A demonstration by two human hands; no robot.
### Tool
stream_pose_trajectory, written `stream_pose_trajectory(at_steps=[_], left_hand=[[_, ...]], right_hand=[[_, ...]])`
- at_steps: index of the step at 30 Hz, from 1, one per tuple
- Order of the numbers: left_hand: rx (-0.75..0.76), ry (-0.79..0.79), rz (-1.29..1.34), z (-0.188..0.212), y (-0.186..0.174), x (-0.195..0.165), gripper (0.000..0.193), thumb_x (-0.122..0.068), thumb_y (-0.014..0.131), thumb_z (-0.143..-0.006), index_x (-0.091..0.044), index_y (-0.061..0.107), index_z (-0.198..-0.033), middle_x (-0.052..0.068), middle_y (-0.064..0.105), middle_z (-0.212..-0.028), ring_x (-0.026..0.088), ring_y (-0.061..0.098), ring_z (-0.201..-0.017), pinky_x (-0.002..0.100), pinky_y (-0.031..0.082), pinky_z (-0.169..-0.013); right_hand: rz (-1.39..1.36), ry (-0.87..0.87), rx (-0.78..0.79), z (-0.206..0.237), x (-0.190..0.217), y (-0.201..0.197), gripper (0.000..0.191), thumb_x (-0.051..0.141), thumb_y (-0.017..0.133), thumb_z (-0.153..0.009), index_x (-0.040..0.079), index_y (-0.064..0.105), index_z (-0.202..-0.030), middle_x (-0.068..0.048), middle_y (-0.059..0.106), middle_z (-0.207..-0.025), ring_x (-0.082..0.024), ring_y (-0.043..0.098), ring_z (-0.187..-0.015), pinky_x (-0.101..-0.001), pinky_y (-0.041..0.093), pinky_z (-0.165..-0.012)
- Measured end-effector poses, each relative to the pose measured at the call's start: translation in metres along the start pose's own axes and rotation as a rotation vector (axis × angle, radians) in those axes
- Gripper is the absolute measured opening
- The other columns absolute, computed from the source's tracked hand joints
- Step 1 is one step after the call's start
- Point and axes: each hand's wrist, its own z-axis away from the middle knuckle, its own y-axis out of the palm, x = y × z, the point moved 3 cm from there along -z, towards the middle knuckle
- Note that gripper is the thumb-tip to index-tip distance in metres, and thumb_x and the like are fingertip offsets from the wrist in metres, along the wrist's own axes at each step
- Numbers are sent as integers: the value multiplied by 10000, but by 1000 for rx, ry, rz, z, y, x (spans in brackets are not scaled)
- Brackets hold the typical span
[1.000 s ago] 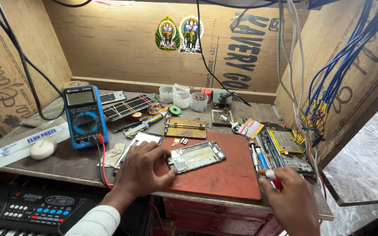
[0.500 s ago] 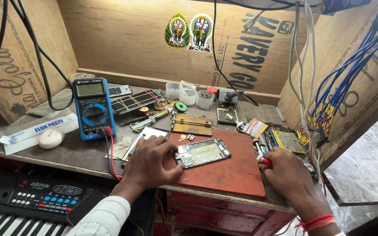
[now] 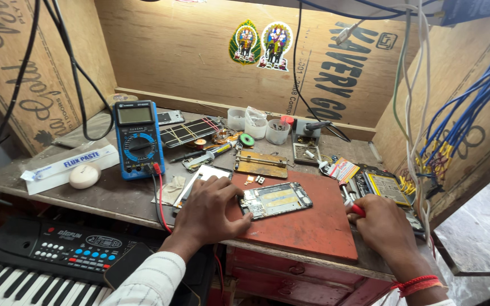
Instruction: The person repairs a disassembled smartphone at a workbench, using a screwdriver to work on the phone's internal board and handling small components. They use a multimeter on the bench, reposition the phone, and near the end lift and turn the phone chassis and board to view them.
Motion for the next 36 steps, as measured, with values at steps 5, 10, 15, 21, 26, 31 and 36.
stream_pose_trajectory(at_steps=[5, 10, 15, 21, 26, 31, 36], left_hand=[[2, 0, 1, 2, -1, 6, 417, -464, 810, -704, -114, 730, -916, 53, 652, -919, 252, 611, -930, 425, 443, -882], [-9, -3, 1, 4, -3, 12, 406, -459, 811, -708, -113, 730, -906, 54, 652, -922, 254, 611, -939, 429, 442, -886], [-9, -3, 5, 7, -4, 16, 405, -459, 814, -707, -111, 729, -894, 55, 654, -923, 257, 611, -949, 429, 438, -886], [-12, -1, -1, 8, -6, 20, 401, -462, 810, -709, -113, 729, -890, 56, 654, -924, 256, 611, -949, 428, 437, -884], [-22, 3, 0, 9, -5, 21, 396, -459, 806, -708, -114, 734, -889, 56, 656, -919, 257, 614, -943, 431, 440, -880], [12, -22, 1, 10, -4, 23, 397, -461, 800, -718, -113, 732, -899, 51, 653, -921, 247, 613, -940, 423, 446, -892], [3, -15, 2, 10, -5, 22, 396, -457, 802, -718, -114, 732, -901, 52, 654, -921, 248, 611, -940, 423, 444, -896]], right_hand=[[33, -5, -12, -3, 8, 5, 212, 138, 708, -849, 191, 837, -1010, -131, 780, -1039, -343, 733, -1020, -486, 563, -890], [96, -80, -27, -6, 14, 10, 224, 184, 700, -855, 182, 803, -1054, -121, 749, -1118, -354, 711, -1055, -499, 551, -919], [171, -122, 6, -10, 18, 18, 245, 194, 672, -872, 172, 785, -1088, -127, 717, -1153, -354, 687, -1099, -498, 534, -960], [102, -145, 0, -12, 13, 22, 233, 194, 695, -861, 126, 782, -1065, -138, 727, -1114, -351, 693, -1077, -485, 537, -938], [-83, -97, -13, -14, 3, 24, 187, 150, 733, -849, 122, 811, -1017, -126, 806, -1002, -309, 768, -976, -439, 580, -899], [-110, -101, -47, -14, 1, 25, 179, 182, 793, -809, 172, 846, -980, -87, 802, -989, -278, 768, -914, -419, 582, -850], [-61, -36, -39, -10, 4, 25, 170, 207, 827, -795, 181, 850, -961, -91, 809, -960, -268, 768, -921, -408, 577, -851]])
